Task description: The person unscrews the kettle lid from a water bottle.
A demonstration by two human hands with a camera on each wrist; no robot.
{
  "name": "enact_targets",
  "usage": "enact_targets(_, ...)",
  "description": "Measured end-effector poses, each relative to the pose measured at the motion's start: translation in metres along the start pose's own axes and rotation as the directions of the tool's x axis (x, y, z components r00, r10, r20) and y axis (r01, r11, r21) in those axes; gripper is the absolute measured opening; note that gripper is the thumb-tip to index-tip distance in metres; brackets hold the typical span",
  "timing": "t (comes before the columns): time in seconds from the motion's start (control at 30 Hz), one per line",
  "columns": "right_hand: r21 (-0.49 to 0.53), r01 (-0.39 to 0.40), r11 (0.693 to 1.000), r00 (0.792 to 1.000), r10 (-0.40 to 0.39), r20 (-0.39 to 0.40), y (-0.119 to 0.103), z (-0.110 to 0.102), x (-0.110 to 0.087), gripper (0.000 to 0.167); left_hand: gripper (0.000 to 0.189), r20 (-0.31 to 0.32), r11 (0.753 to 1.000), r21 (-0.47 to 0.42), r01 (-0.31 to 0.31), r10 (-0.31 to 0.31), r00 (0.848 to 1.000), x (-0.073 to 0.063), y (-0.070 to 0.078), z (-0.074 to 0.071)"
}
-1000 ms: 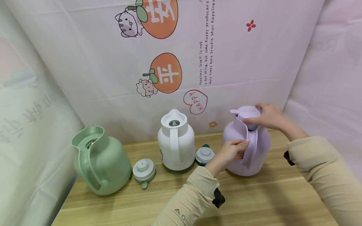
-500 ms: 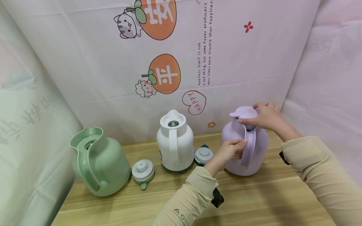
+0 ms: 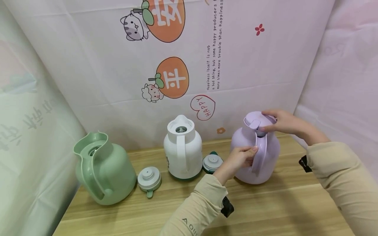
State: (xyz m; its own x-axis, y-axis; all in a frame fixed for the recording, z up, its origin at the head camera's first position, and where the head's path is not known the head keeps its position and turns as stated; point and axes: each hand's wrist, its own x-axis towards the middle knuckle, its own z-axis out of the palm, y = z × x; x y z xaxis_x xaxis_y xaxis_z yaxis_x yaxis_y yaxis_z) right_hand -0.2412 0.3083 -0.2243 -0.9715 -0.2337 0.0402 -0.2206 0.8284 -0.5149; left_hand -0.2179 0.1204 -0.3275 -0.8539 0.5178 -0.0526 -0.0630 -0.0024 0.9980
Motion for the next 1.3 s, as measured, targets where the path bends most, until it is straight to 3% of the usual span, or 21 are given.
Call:
enact_targets(0.13,0.000,-0.071,0.997,0.997,0.071,0.033,-0.008,-0.002,0.000,0.074,0.041,-0.004,1.000,-0.004,-0.002,0.002,1.000,-0.001,0.000,0.001)
enact_targets(0.27,-0.142,-0.169,0.975,0.986,0.166,-0.031,-0.022,0.003,0.004,0.084,0.042,-0.010,1.000,0.002,0.010,-0.010,1.000,-0.001,0.001,0.001)
enact_targets(0.37,-0.230,-0.182,0.956,0.982,0.167,-0.084,-0.029,0.008,0.007,0.089,0.043,-0.014,1.000,0.010,0.016,-0.016,1.000,-0.002,0.002,0.002)
enact_targets(0.5,-0.250,-0.150,0.956,0.986,0.125,-0.113,-0.032,0.013,0.009,0.086,0.044,-0.012,1.000,0.011,0.014,-0.014,1.000,-0.001,0.002,0.002)
enact_targets(0.77,-0.205,-0.112,0.972,0.991,0.094,-0.093,-0.025,0.008,0.009,0.074,0.042,-0.015,1.000,0.012,0.012,-0.012,1.000,-0.002,0.002,0.002)
enact_targets(0.93,-0.162,-0.089,0.983,0.995,0.081,-0.056,-0.020,0.005,0.009,0.074,0.041,-0.011,1.000,0.020,0.007,-0.007,1.000,-0.002,0.001,0.002)
enact_targets(1.13,-0.112,-0.117,0.987,0.993,0.114,-0.027,-0.016,0.002,0.005,0.078,0.042,-0.011,1.000,0.020,0.000,0.000,1.000,-0.002,0.002,0.001)
enact_targets(1.3,-0.078,-0.079,0.994,0.997,0.080,0.010,-0.011,-0.001,0.003,0.079,0.042,-0.009,1.000,0.018,-0.005,0.005,1.000,-0.002,0.001,0.001)
